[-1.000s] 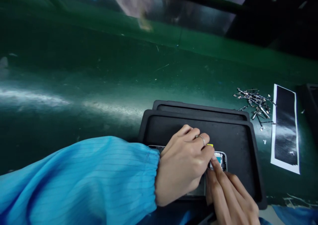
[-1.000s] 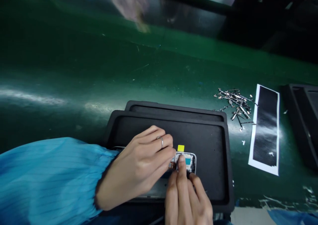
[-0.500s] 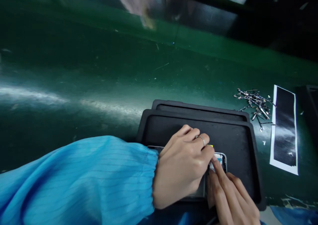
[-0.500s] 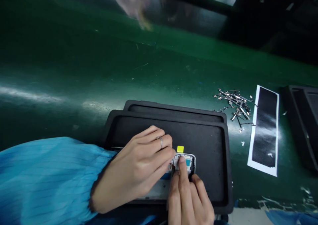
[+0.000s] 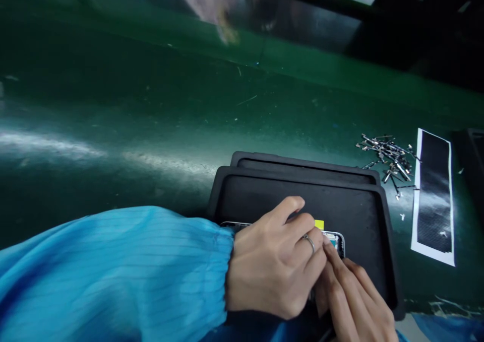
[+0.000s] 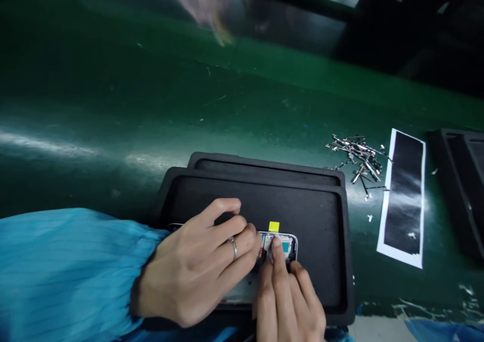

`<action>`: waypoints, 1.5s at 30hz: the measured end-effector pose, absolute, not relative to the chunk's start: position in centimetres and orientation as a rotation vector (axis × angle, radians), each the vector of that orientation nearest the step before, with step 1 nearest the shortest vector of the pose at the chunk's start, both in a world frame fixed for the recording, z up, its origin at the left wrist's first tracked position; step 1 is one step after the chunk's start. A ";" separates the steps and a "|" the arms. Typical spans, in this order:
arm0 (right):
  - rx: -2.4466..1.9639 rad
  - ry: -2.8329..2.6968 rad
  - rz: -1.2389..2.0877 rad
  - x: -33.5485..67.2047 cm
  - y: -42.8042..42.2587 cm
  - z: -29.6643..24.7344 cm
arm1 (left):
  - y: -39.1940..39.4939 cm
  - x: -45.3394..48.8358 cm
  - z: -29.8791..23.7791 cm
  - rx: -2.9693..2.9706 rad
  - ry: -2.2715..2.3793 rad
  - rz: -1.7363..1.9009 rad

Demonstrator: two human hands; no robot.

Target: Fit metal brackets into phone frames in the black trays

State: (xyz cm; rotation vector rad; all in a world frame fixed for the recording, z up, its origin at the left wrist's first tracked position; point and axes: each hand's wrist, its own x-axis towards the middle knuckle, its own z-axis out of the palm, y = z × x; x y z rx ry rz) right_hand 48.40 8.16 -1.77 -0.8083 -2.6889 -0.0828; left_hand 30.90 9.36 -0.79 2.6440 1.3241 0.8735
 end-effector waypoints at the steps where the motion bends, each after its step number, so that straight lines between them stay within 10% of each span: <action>1: -0.795 -2.702 -0.086 48.4 8.2 -1.7 | 9.3 30.9 -0.9 2.646 1.335 0.869; 45: -0.903 -2.637 -0.155 47.1 7.9 -1.8 | 10.8 27.3 1.3 2.086 1.486 0.492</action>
